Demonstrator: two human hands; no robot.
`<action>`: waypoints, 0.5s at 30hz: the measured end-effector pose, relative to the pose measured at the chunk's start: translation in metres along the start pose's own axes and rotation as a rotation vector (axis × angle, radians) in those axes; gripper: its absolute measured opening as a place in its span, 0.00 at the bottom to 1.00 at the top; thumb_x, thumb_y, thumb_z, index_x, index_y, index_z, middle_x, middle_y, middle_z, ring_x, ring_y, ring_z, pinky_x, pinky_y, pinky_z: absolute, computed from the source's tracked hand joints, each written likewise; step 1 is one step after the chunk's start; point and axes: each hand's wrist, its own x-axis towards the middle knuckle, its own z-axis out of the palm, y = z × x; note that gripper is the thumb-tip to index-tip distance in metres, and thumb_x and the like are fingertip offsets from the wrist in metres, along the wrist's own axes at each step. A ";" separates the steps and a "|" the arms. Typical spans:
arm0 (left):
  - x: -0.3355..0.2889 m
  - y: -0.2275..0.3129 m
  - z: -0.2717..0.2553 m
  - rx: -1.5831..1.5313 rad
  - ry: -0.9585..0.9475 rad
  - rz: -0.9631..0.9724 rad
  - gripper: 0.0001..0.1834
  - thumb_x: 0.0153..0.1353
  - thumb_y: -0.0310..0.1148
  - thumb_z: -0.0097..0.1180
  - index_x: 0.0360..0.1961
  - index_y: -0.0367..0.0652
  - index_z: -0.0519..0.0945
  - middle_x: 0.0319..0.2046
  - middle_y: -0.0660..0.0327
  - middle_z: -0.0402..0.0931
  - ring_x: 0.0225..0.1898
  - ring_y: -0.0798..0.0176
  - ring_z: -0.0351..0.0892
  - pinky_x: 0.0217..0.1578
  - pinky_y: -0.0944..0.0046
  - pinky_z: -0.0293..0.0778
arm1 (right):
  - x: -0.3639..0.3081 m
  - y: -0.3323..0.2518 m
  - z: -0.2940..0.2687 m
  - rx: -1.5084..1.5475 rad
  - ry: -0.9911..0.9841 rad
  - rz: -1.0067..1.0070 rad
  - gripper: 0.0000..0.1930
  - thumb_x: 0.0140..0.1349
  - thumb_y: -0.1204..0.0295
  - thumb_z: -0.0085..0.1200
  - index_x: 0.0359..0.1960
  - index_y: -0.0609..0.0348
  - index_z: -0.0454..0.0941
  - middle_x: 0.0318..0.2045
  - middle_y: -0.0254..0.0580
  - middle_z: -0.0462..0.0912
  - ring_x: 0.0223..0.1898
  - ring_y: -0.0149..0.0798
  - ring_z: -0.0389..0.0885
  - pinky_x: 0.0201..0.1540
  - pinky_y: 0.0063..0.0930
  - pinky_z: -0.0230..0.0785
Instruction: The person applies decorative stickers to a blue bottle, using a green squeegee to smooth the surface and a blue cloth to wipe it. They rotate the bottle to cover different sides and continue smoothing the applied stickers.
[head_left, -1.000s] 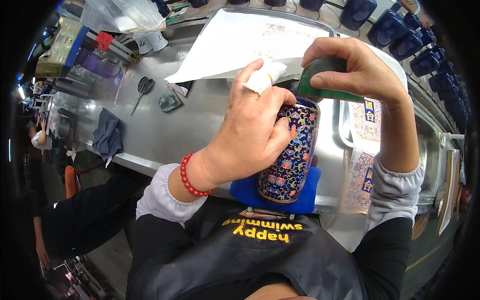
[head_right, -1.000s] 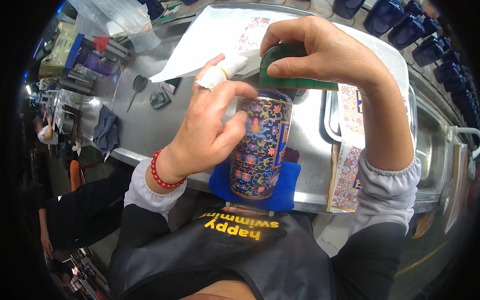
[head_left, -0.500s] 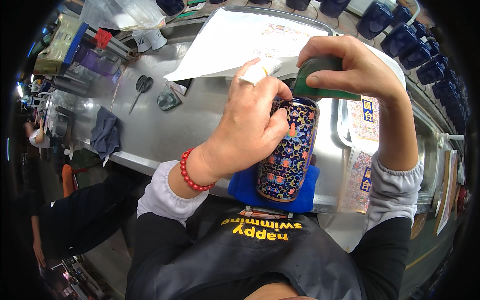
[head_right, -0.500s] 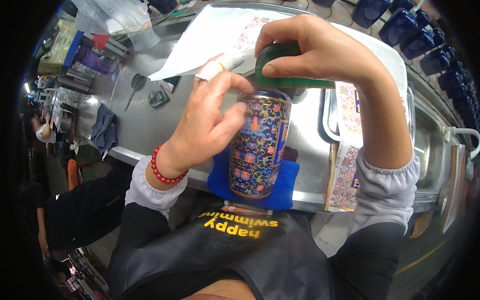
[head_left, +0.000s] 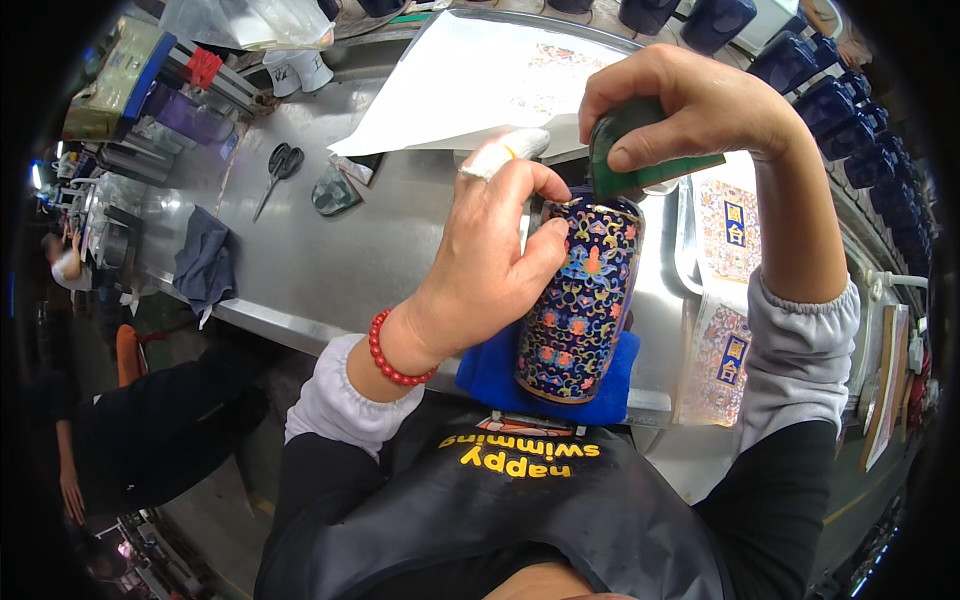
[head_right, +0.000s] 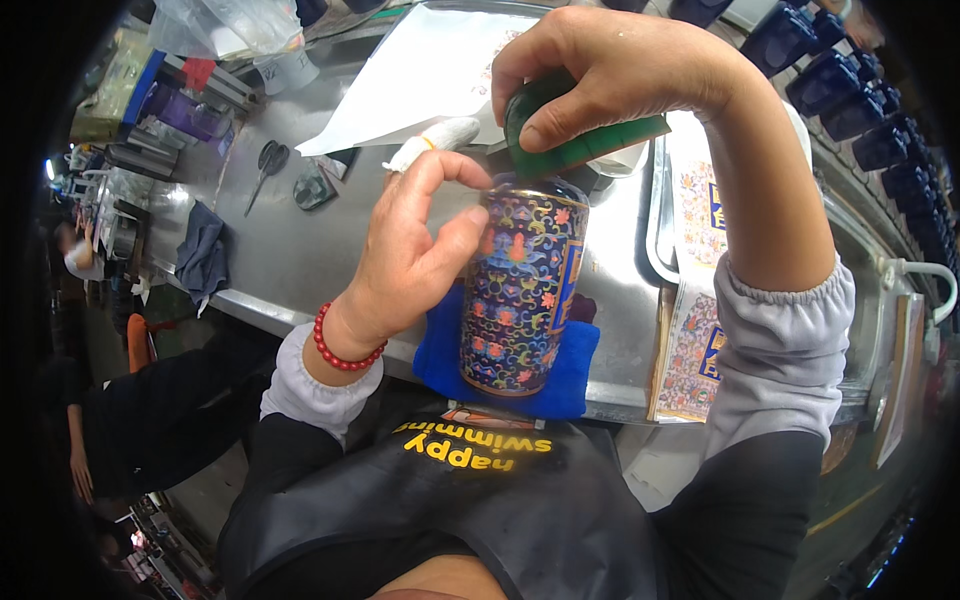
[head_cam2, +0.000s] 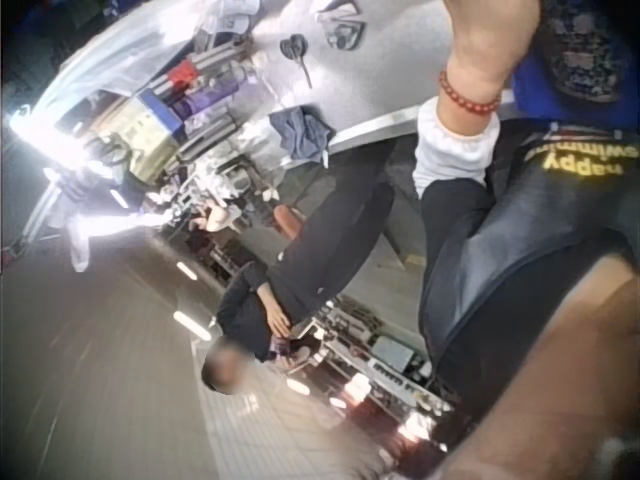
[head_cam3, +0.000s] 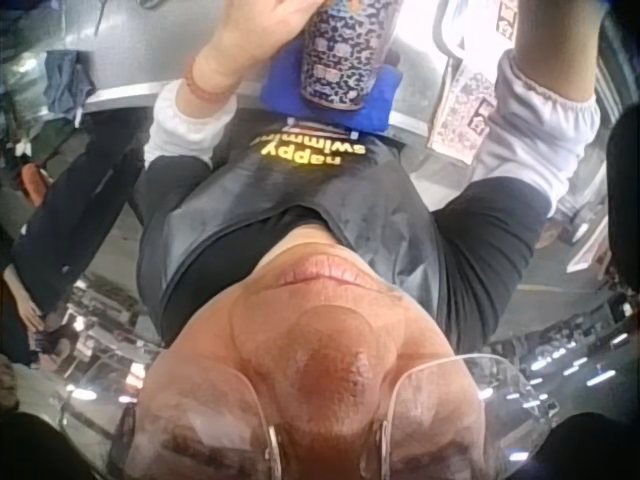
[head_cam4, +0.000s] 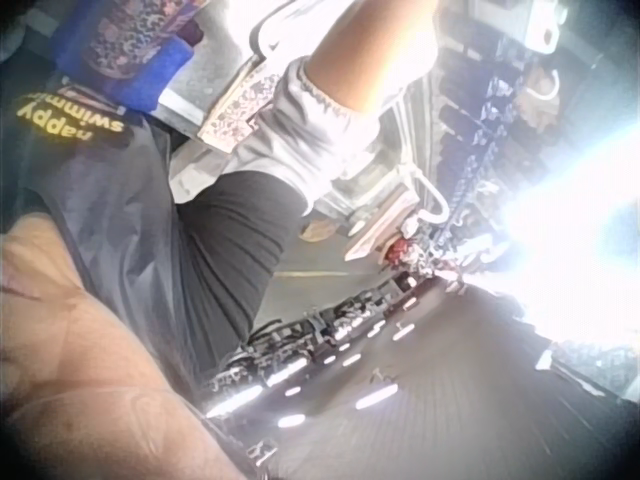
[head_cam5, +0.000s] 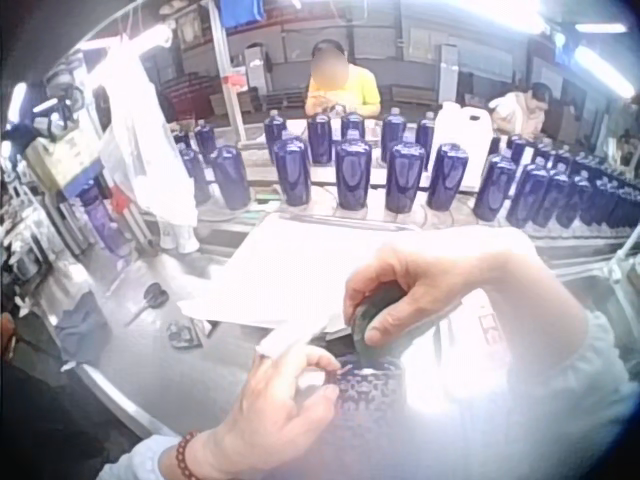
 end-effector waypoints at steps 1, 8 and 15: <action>-0.001 -0.001 0.000 -0.001 -0.003 -0.007 0.14 0.57 0.25 0.60 0.45 0.37 0.77 0.49 0.42 0.75 0.61 0.37 0.67 0.64 0.46 0.61 | 0.001 0.000 0.000 0.000 -0.009 0.000 0.17 0.58 0.66 0.71 0.44 0.63 0.83 0.35 0.37 0.85 0.38 0.30 0.82 0.44 0.26 0.77; -0.004 -0.004 0.001 -0.021 -0.005 -0.025 0.14 0.58 0.26 0.60 0.45 0.37 0.77 0.53 0.41 0.73 0.62 0.38 0.66 0.63 0.47 0.61 | 0.005 -0.001 0.002 0.019 -0.015 0.018 0.17 0.58 0.67 0.71 0.45 0.63 0.84 0.35 0.37 0.86 0.39 0.29 0.83 0.45 0.25 0.77; -0.002 -0.003 0.007 -0.032 0.018 -0.025 0.15 0.58 0.27 0.62 0.45 0.37 0.76 0.49 0.44 0.74 0.59 0.39 0.67 0.61 0.47 0.63 | -0.002 0.005 0.008 0.130 0.044 0.018 0.17 0.60 0.66 0.71 0.45 0.63 0.83 0.37 0.35 0.84 0.41 0.27 0.82 0.46 0.23 0.75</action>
